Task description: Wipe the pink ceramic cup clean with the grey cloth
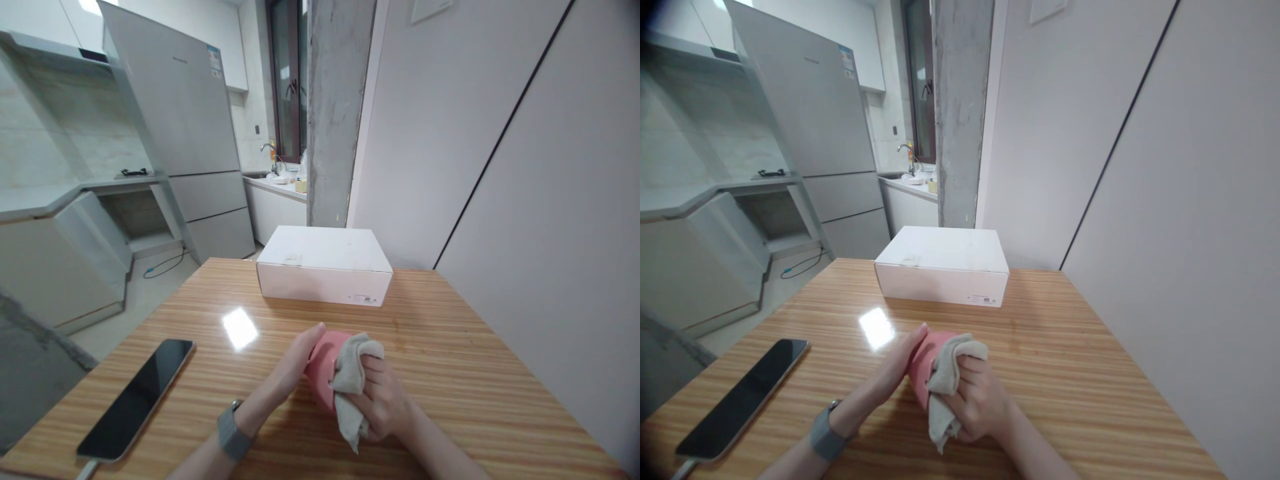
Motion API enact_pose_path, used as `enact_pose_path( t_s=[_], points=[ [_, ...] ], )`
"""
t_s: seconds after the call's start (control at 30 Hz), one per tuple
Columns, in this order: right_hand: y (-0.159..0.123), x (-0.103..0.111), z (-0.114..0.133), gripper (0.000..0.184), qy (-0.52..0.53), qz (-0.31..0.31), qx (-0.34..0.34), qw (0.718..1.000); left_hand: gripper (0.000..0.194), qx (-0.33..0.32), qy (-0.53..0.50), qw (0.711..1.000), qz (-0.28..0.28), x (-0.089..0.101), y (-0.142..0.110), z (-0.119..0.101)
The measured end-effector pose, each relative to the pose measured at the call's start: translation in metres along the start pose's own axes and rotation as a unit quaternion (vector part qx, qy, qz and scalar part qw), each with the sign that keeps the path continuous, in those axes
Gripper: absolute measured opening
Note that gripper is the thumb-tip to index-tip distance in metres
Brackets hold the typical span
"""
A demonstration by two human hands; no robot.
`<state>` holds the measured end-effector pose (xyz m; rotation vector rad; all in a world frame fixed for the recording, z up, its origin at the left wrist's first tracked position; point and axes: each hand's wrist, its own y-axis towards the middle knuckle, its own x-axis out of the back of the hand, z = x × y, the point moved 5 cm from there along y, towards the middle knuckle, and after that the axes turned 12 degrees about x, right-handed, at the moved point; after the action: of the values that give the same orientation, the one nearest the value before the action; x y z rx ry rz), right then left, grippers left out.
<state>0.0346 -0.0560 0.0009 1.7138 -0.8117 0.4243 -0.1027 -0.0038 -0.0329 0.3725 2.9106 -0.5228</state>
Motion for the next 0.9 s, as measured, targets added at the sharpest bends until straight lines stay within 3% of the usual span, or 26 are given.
enact_pose_path(
  t_s=[0.1,0.2,0.33,0.43,0.5,0.57,0.6,0.67,0.77,0.9],
  points=[
    [0.004,-0.007,0.002,0.034,0.021,0.005,0.0,1.0,0.038,-0.03,0.032,0.999,0.009,-0.007,-0.007,-0.008],
    [0.003,-0.008,-0.004,0.035,0.004,0.018,-0.032,0.999,0.039,-0.038,0.049,0.998,-0.019,-0.01,-0.011,-0.015],
    [-0.005,0.0,-0.015,0.048,-0.042,0.029,-0.059,0.997,0.035,-0.045,-0.021,0.998,-0.041,-0.002,-0.006,-0.02],
    [-0.018,0.008,-0.034,0.05,-0.012,-0.03,-0.188,0.982,0.037,-0.026,-0.126,0.992,-0.016,0.004,0.0,-0.018],
    [-0.033,0.012,-0.051,0.041,0.063,-0.158,-0.342,0.924,0.04,0.016,-0.189,0.982,-0.003,0.006,0.004,-0.009],
    [-0.047,0.009,-0.062,0.034,0.141,-0.278,-0.458,0.832,0.045,0.066,-0.232,0.97,0.033,0.001,0.007,0.001],
    [-0.05,0.003,-0.065,0.033,0.193,-0.31,-0.493,0.789,0.047,0.09,-0.247,0.963,0.062,-0.003,0.007,0.006],
    [-0.046,-0.011,-0.065,0.037,0.32,-0.314,-0.528,0.721,0.051,0.127,-0.264,0.947,0.129,-0.013,0.006,0.014],
    [-0.029,-0.026,-0.052,0.043,0.529,-0.263,-0.535,0.605,0.054,0.157,-0.242,0.935,0.208,-0.025,-0.002,0.019],
    [-0.018,-0.025,-0.031,0.04,0.62,-0.192,-0.588,0.483,0.029,0.172,-0.178,0.943,0.224,-0.032,-0.016,0.021]
  ],
)
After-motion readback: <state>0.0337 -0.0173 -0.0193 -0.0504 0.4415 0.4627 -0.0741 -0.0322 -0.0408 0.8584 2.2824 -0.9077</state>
